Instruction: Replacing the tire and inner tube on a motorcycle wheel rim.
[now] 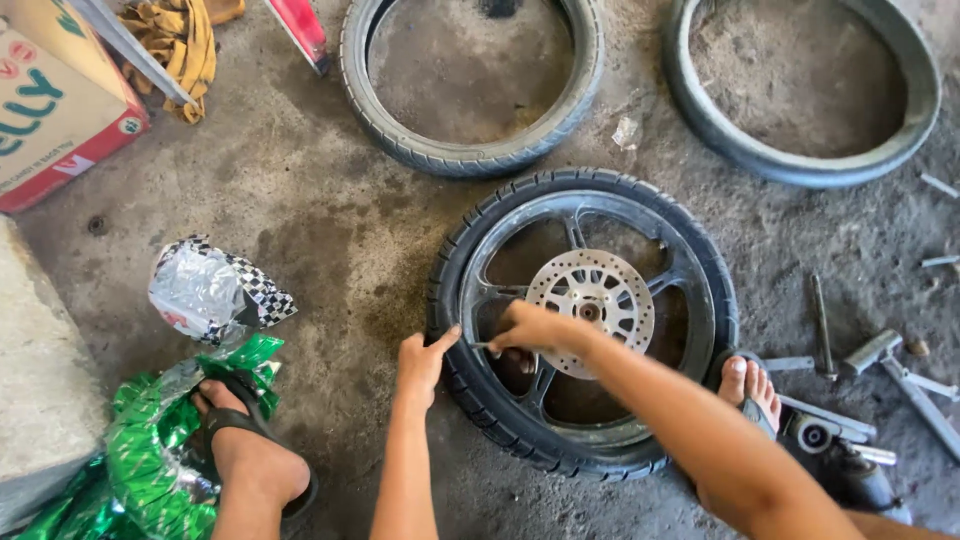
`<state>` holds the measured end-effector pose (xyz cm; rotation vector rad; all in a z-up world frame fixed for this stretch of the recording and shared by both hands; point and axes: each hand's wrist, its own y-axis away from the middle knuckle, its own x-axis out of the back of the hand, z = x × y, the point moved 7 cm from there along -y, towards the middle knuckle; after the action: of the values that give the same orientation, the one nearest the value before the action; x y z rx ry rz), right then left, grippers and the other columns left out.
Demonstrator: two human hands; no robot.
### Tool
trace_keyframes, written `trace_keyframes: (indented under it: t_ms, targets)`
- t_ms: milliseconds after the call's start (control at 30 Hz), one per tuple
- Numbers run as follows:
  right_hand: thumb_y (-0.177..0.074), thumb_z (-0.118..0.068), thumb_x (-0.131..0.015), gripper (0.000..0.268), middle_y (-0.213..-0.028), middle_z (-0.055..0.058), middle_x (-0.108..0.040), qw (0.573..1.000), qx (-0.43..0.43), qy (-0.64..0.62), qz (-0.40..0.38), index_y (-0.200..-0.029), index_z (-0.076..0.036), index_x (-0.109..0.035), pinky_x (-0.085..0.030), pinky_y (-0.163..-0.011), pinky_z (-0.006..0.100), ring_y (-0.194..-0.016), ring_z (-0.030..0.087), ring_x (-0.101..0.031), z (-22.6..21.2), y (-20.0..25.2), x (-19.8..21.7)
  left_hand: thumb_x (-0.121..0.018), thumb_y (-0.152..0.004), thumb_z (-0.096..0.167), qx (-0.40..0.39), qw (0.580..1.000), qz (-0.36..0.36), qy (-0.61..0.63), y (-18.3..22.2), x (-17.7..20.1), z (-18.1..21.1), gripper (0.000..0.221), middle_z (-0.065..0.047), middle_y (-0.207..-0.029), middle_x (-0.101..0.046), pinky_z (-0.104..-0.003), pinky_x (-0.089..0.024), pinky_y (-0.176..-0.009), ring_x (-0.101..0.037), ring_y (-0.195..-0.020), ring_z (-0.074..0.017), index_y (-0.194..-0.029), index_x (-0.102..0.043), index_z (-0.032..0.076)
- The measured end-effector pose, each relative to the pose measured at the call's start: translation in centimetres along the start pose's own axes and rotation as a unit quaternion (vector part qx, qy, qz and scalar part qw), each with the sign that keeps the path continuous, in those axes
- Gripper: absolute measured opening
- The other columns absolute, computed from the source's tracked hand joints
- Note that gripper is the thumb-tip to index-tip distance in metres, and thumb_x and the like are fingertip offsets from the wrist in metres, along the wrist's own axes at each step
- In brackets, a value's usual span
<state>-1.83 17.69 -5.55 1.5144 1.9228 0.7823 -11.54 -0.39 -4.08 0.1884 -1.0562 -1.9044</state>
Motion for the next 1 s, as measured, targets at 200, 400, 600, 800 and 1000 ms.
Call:
trace_keyframes:
  t_ms: [200,400,600,800,1000]
  targets:
    - [-0.097,-0.021,-0.054,0.023,-0.047,-0.009,-0.033,0.854,-0.192,-0.473,-0.100,-0.079,-0.009,-0.061,-0.025,-0.032,0.023,-0.034,0.006,-0.029,3.6,-1.6,-6.3,-0.086,-0.072,0.021,0.027,0.981,-0.066,0.180,-1.6,-0.6,-1.5,0.046,-0.019,-0.092,-0.074,-0.047,-0.057,-0.072,-0.071,-0.077,-0.0284,-0.102,-0.069,-0.009]
    - [-0.096,-0.021,-0.054,0.016,-0.050,-0.003,-0.039,0.874,-0.158,-0.439,0.138,-0.091,-0.008,-0.062,-0.025,-0.035,0.030,-0.038,0.013,-0.034,4.2,-3.6,-9.6,-0.088,-0.068,0.021,0.012,0.977,-0.076,0.197,-4.1,-1.0,-2.9,0.044,-0.016,-0.087,-0.074,-0.044,-0.056,-0.068,-0.070,-0.073,-0.0261,-0.099,-0.072,-0.006]
    - [-0.103,-0.027,-0.053,0.029,-0.086,0.033,-0.068,0.854,-0.014,-0.018,0.520,-0.098,0.001,-0.057,-0.055,-0.068,0.055,-0.080,0.049,-0.070,3.4,-5.5,-14.6,-0.091,-0.065,0.025,-0.004,0.998,0.023,0.058,-4.2,-0.2,-3.0,0.044,-0.016,-0.086,-0.075,-0.044,-0.056,-0.067,-0.072,-0.073,-0.0277,-0.091,-0.073,-0.006]
    - [-0.102,-0.024,-0.049,0.031,-0.087,0.037,-0.067,0.883,0.022,0.033,0.467,-0.109,0.006,-0.046,-0.055,-0.071,0.061,-0.083,0.055,-0.068,4.5,-4.8,-14.1,-0.090,-0.065,0.020,-0.005,0.993,-0.020,0.115,-6.4,-1.1,-4.7,0.040,-0.018,-0.081,-0.074,-0.048,-0.054,-0.061,-0.069,-0.066,-0.0294,-0.089,-0.074,-0.007]
    - [-0.096,-0.022,-0.054,0.028,-0.085,0.029,-0.070,0.938,-0.012,0.258,0.232,-0.111,0.001,-0.049,-0.057,-0.070,0.057,-0.081,0.048,-0.070,-3.0,4.6,-13.5,-0.090,-0.068,0.020,0.017,0.994,-0.020,0.103,-3.5,-0.2,-2.7,0.041,-0.018,-0.080,-0.074,-0.047,-0.053,-0.059,-0.068,-0.063,-0.0309,-0.092,-0.072,-0.007]
